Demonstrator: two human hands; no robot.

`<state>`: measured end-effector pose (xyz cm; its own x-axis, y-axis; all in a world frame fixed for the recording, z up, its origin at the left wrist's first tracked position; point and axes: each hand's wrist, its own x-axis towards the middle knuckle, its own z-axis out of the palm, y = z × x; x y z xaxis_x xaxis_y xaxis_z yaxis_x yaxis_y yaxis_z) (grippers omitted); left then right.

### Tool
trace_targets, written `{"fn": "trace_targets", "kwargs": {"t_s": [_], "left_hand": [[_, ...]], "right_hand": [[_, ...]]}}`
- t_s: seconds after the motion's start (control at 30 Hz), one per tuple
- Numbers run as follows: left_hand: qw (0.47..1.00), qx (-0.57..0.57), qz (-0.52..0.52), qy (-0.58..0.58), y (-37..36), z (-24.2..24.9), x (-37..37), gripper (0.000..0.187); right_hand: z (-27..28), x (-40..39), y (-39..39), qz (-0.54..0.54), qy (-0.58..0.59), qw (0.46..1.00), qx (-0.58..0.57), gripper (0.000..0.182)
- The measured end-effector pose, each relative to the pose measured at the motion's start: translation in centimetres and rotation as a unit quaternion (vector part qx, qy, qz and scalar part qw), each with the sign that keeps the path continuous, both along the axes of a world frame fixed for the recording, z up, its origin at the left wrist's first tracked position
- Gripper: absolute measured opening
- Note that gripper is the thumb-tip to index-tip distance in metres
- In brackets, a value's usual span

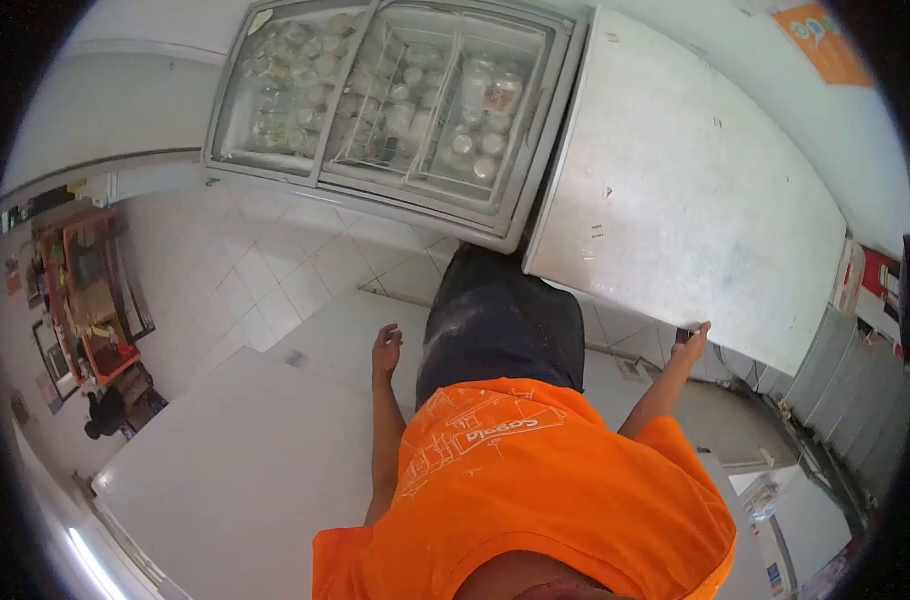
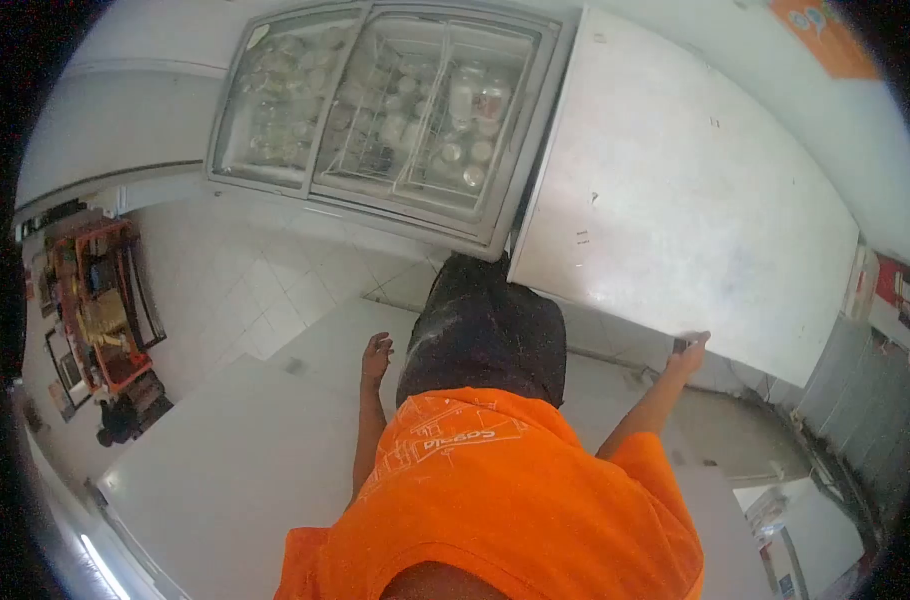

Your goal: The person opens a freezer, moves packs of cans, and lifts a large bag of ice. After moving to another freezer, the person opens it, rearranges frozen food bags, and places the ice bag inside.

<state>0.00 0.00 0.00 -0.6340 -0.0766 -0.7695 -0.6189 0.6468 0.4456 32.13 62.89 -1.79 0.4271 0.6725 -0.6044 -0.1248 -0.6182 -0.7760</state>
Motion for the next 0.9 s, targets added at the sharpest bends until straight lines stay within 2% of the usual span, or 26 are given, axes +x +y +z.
{"fn": "trace_targets", "kwargs": {"t_s": [0.07, 0.1, 0.13, 0.2, 0.3, 0.43, 0.57, 0.6, 0.7, 0.8, 0.9], "left_hand": [[0.999, -0.008, 0.026, 0.029, 0.2, 0.9, -0.2, 0.04], [0.999, 0.031, 0.034, 0.026, 3.0, -1.5, 1.5, 0.04], [0.999, 0.025, 0.034, 0.033, 2.3, -1.2, 2.3, 0.039], [0.998, 0.017, 0.039, 0.051, 1.5, -1.1, 3.1, 0.039], [0.999, 0.011, 0.005, 0.037, 1.9, -2.9, 4.9, 0.041], [0.998, 0.031, 0.028, 0.048, 2.0, -4.8, 8.6, 0.038], [0.995, 0.03, 0.091, 0.001, 2.2, -6.5, 10.6, 0.038], [0.996, 0.033, 0.079, -0.003, 2.4, -5.8, 10.8, 0.04], [0.998, 0.022, 0.054, 0.005, 1.9, -6.6, 11.3, 0.042], [0.999, 0.002, 0.032, 0.015, 2.2, -5.7, 11.1, 0.039], [1.0, -0.014, 0.006, 0.026, 2.7, -4.0, 9.1, 0.036]], "right_hand": [[-2.6, 0.4, 0.3, 0.007, 0.07, 0.998, -0.002, 0.049], [0.8, 1.4, 3.2, 0.017, 0.067, 0.997, 0.036, 0.049], [1.4, 1.6, 2.6, 0.016, 0.072, 0.997, 0.018, 0.049], [0.9, 2.0, 1.7, 0.053, 0.11, 0.992, -0.005, 0.052], [0.7, 1.6, 2.6, 0.051, 0.16, 0.986, -0.017, 0.055], [0.8, 1.7, 3.3, 0.031, 0.186, 0.981, -0.047, 0.052], [0.9, 1.2, 2.8, 0.074, 0.187, 0.979, -0.02, 0.056], [0.8, 1.3, 3.0, 0.08, 0.19, 0.978, -0.019, 0.056], [0.4, 1.2, 4.3, 0.004, 0.19, 0.978, -0.085, 0.04], [3.1, 0.0, 3.1, -0.008, 0.208, 0.973, -0.098, 0.045], [3.4, 0.7, 3.0, -0.007, 0.215, 0.972, -0.096, 0.049]]}}
